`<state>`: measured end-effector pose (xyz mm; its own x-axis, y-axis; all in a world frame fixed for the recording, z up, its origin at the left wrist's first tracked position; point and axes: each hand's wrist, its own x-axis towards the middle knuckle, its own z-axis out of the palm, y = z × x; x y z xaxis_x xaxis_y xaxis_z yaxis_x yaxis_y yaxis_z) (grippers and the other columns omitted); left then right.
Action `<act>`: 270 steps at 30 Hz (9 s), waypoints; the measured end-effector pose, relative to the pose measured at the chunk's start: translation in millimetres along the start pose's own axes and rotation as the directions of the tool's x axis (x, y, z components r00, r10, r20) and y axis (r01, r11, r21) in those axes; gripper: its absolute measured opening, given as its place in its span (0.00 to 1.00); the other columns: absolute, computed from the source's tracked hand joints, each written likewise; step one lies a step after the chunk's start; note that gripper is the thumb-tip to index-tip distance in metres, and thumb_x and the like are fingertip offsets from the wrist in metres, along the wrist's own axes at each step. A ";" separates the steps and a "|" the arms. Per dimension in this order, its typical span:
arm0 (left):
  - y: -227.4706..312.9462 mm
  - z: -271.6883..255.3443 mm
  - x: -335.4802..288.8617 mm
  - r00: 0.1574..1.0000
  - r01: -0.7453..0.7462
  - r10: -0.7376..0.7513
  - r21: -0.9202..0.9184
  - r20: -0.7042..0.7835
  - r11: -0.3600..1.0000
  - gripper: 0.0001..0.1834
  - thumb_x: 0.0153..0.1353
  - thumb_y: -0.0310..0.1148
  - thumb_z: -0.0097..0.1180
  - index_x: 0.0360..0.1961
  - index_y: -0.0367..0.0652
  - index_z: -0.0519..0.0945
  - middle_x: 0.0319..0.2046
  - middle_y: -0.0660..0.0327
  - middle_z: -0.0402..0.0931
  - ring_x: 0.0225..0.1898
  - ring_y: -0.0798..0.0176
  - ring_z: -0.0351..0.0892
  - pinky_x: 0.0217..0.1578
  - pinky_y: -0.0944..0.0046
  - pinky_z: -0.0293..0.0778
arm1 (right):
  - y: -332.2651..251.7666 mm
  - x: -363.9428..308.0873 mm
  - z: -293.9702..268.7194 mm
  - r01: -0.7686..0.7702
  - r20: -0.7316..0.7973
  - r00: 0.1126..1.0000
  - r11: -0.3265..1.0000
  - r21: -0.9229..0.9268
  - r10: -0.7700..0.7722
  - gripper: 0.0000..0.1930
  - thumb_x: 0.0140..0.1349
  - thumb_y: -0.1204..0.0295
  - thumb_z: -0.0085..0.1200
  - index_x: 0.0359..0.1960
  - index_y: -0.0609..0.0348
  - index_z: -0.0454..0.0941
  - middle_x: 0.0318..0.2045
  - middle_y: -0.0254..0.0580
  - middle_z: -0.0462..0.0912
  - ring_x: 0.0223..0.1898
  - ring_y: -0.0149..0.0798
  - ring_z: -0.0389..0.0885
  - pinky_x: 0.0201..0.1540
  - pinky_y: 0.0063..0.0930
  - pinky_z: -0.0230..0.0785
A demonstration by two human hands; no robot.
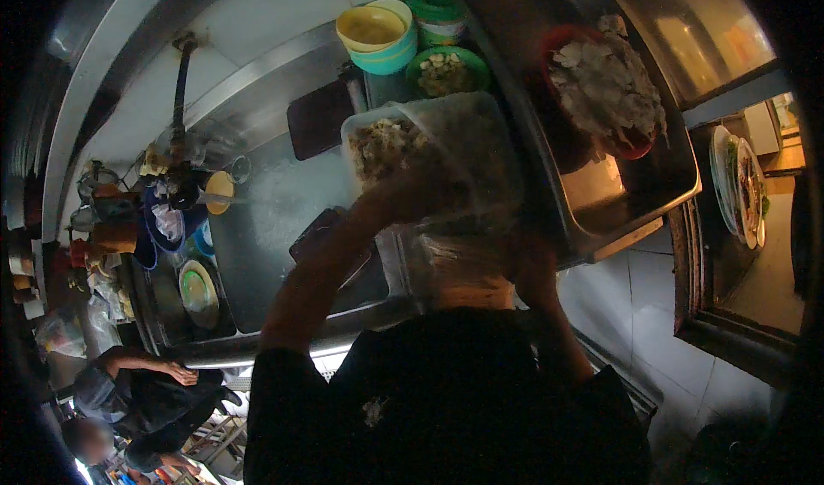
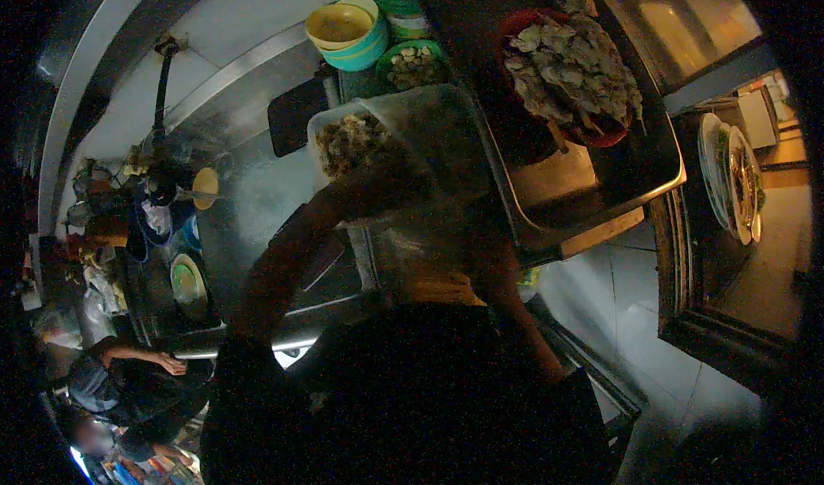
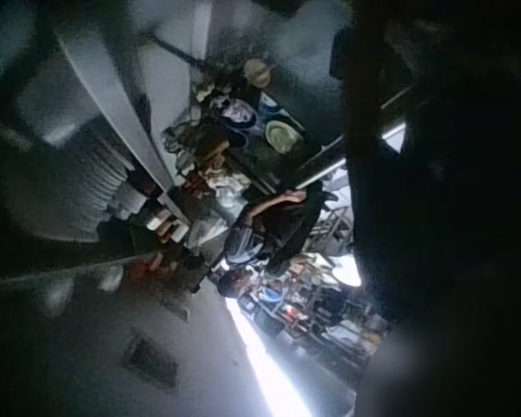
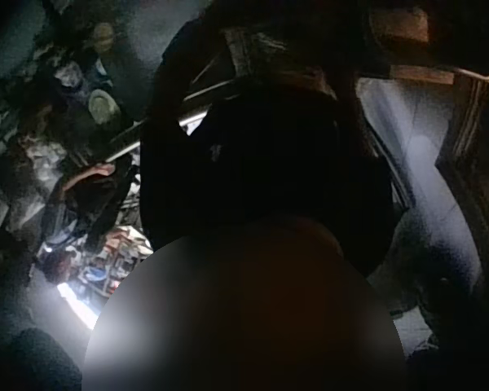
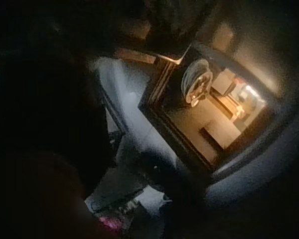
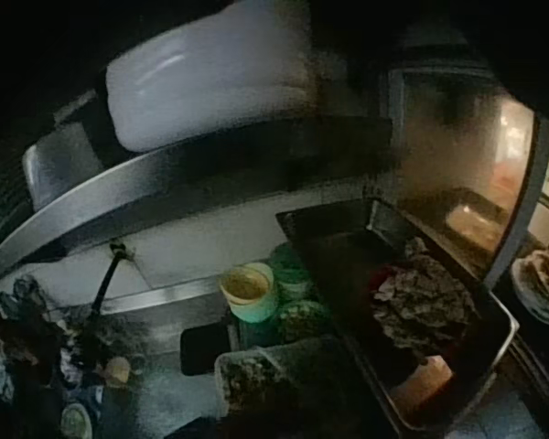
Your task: The person repeatedly takes portions of a shredded mixture from a plastic container and wraps them around wooden skewers. The assembled skewers are placed into a red bowl. The person occasionally transfers loose mixture from the bowl back into the container.
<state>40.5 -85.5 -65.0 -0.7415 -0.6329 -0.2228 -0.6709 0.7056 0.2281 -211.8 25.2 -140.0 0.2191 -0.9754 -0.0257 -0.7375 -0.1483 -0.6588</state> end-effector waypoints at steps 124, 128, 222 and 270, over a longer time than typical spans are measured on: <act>158.1 -17.5 -107.3 0.581 -0.763 -0.805 -0.426 -0.123 -0.486 0.16 0.67 0.37 0.39 0.49 0.36 0.68 0.46 0.55 0.72 0.50 0.65 0.68 0.51 0.62 0.64 | -132.3 -43.8 -8.7 0.590 0.029 0.401 0.234 -0.772 -0.915 0.08 0.61 0.74 0.43 0.32 0.65 0.73 0.30 0.49 0.75 0.24 0.33 0.74 0.23 0.25 0.68; 172.9 22.5 -103.0 0.595 -0.358 -0.761 -0.933 -0.257 0.035 0.16 0.65 0.33 0.41 0.51 0.36 0.67 0.46 0.56 0.71 0.51 0.65 0.67 0.51 0.62 0.63 | -126.9 -44.7 -0.7 0.387 0.064 0.919 0.921 0.055 -0.390 0.10 0.63 0.71 0.41 0.36 0.65 0.72 0.29 0.45 0.77 0.25 0.35 0.74 0.30 0.24 0.67; 80.7 -27.5 -79.9 0.687 -0.512 -0.727 -0.711 -0.001 -0.483 0.17 0.64 0.42 0.45 0.45 0.38 0.69 0.33 0.59 0.73 0.34 0.61 0.77 0.38 0.61 0.73 | -115.5 -39.1 -32.6 0.289 0.052 0.949 0.926 0.241 -0.310 0.05 0.55 0.72 0.45 0.28 0.60 0.72 0.20 0.46 0.75 0.18 0.47 0.72 0.20 0.38 0.63; 204.1 -75.7 -148.4 0.051 -0.899 -0.799 -0.376 -0.599 0.225 0.17 0.67 0.39 0.35 0.29 0.36 0.66 0.17 0.60 0.66 0.20 0.61 0.74 0.25 0.63 0.71 | -159.3 32.3 39.7 0.321 0.223 0.869 0.847 0.425 -0.441 0.09 0.55 0.72 0.49 0.36 0.62 0.72 0.28 0.44 0.74 0.26 0.37 0.72 0.24 0.33 0.65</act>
<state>12.6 128.4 86.4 0.4908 -0.7867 0.3744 0.5105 0.6079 0.6082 -61.9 23.8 -65.7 0.6583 -0.7460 0.1005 -0.2829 -0.3689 -0.8854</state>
